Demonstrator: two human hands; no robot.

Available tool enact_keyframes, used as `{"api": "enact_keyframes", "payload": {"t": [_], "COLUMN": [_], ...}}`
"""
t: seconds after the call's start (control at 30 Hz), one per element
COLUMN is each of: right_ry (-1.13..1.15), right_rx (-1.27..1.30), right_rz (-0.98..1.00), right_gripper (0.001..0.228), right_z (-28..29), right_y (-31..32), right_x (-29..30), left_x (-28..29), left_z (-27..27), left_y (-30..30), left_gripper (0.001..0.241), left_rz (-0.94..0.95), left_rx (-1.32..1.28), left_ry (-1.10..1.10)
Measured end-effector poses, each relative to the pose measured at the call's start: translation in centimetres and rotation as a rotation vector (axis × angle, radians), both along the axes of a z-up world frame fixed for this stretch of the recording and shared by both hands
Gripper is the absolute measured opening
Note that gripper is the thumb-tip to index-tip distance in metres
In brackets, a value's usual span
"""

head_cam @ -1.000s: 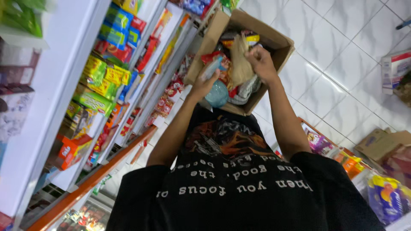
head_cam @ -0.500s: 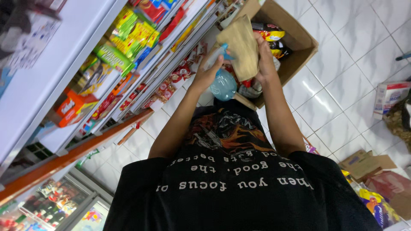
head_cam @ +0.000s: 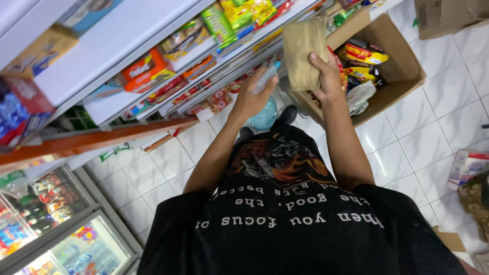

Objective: The person arranges snack packages on a store shelf, using a handheld scanner to process items. They then use a spray bottle and a cloth to wipe down the exterior of a glass-door refrigerator and the adjacent shelving unit.

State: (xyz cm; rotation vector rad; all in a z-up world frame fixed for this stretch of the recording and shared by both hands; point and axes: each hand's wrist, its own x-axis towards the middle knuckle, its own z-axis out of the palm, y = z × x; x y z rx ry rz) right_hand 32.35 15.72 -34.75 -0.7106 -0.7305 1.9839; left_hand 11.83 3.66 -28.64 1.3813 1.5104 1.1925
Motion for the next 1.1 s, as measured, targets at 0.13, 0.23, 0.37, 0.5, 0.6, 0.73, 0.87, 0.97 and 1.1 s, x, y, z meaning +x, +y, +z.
{"api": "enact_keyframes", "payload": {"t": [0.13, 0.23, 0.37, 0.5, 0.6, 0.73, 0.87, 0.97, 1.1], "right_ry": [0.084, 0.082, 0.136, 0.17, 0.135, 0.094, 0.107, 0.078, -0.013], "right_rx": [-0.039, -0.057, -0.034, 0.019, 0.004, 0.053, 0.154, 0.283, 0.641], "right_rz": [0.052, 0.071, 0.079, 0.083, 0.097, -0.001, -0.142, -0.316, -0.645], "right_gripper": [0.053, 0.059, 0.066, 0.065, 0.051, 0.04, 0.04, 0.04, 0.033], "right_z": [1.2, 2.0, 2.5, 2.4, 2.6, 4.8, 8.4, 11.0, 15.2], "right_y": [-2.2, -3.7, -5.5, -5.9, -5.4, -2.8, 1.9, 6.0, 11.7], "right_x": [-3.3, -5.1, -6.9, -7.4, -7.0, -6.6, -6.3, -5.8, -6.8], "left_x": [-2.2, -3.6, -4.9, -5.8, -5.9, -5.6, -5.4, -5.4, -5.4], "left_z": [0.4, 1.0, 2.2, 3.7, 4.8, 7.0, 10.8, 14.2, 18.2], "left_y": [-2.6, -4.2, -5.6, -5.5, -4.4, -2.2, 1.3, 3.7, 7.4], "left_gripper": [0.032, 0.032, 0.031, 0.029, 0.028, 0.03, 0.035, 0.033, 0.033], "left_rz": [-0.021, 0.02, 0.081, 0.049, 0.028, -0.037, -0.033, -0.076, -0.029], "left_rx": [0.077, 0.077, -0.022, 0.049, 0.041, 0.22, 0.441, 0.563, 0.701], "left_ry": [-0.128, -0.064, 0.02, -0.019, 0.014, 0.009, 0.284, 0.411, 0.659]}}
